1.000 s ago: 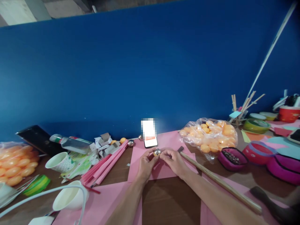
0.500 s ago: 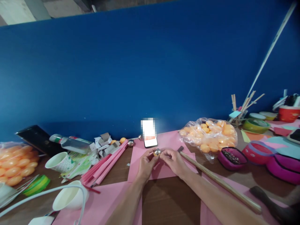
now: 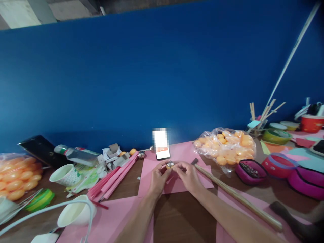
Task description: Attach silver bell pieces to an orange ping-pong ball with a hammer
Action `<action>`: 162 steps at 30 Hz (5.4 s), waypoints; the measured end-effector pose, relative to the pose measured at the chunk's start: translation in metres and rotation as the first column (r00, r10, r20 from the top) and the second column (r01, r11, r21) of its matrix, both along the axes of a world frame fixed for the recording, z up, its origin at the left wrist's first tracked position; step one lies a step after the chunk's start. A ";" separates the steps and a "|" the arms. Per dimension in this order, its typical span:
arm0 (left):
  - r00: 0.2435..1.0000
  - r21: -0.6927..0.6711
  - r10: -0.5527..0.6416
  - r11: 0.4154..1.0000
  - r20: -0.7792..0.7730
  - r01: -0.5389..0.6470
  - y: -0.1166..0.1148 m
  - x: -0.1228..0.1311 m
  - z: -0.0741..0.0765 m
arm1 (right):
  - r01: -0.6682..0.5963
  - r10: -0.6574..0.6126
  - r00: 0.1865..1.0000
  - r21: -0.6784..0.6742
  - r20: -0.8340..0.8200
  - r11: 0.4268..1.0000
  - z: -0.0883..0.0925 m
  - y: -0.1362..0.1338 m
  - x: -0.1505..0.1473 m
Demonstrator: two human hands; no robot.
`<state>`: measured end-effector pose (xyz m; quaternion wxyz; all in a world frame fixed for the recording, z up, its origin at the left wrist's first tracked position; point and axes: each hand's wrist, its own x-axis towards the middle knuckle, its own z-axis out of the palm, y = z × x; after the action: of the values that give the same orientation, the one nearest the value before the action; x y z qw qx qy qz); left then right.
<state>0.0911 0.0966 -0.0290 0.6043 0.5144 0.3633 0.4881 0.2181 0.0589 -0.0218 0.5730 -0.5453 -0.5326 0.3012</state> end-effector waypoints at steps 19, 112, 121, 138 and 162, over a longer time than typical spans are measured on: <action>1.000 0.058 -0.004 0.998 -0.028 0.006 -0.001 0.001 0.000 | 0.077 -0.077 0.997 0.002 -0.004 0.997 0.003 -0.005 -0.005; 0.986 -0.097 -0.090 0.990 0.142 0.105 -0.010 -0.004 0.013 | -0.311 0.262 0.694 0.050 -0.670 0.949 0.003 -0.001 -0.007; 0.972 -0.128 -0.135 0.979 0.191 0.161 -0.006 -0.008 0.009 | -0.321 0.263 0.659 0.052 -0.704 0.946 0.003 0.001 -0.005; 0.983 -0.118 -0.124 0.983 0.133 0.140 -0.007 -0.007 0.010 | -0.321 0.219 0.653 -0.003 -0.725 0.947 0.001 -0.001 -0.006; 0.995 -0.056 -0.067 0.996 0.080 0.071 -0.008 -0.004 0.012 | -0.311 0.247 0.646 0.047 -0.722 0.949 0.000 0.001 -0.006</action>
<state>0.0876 0.0882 -0.0173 0.6496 0.4890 0.3356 0.4757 0.2123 0.0601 -0.0222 0.6592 -0.3178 -0.3301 0.5963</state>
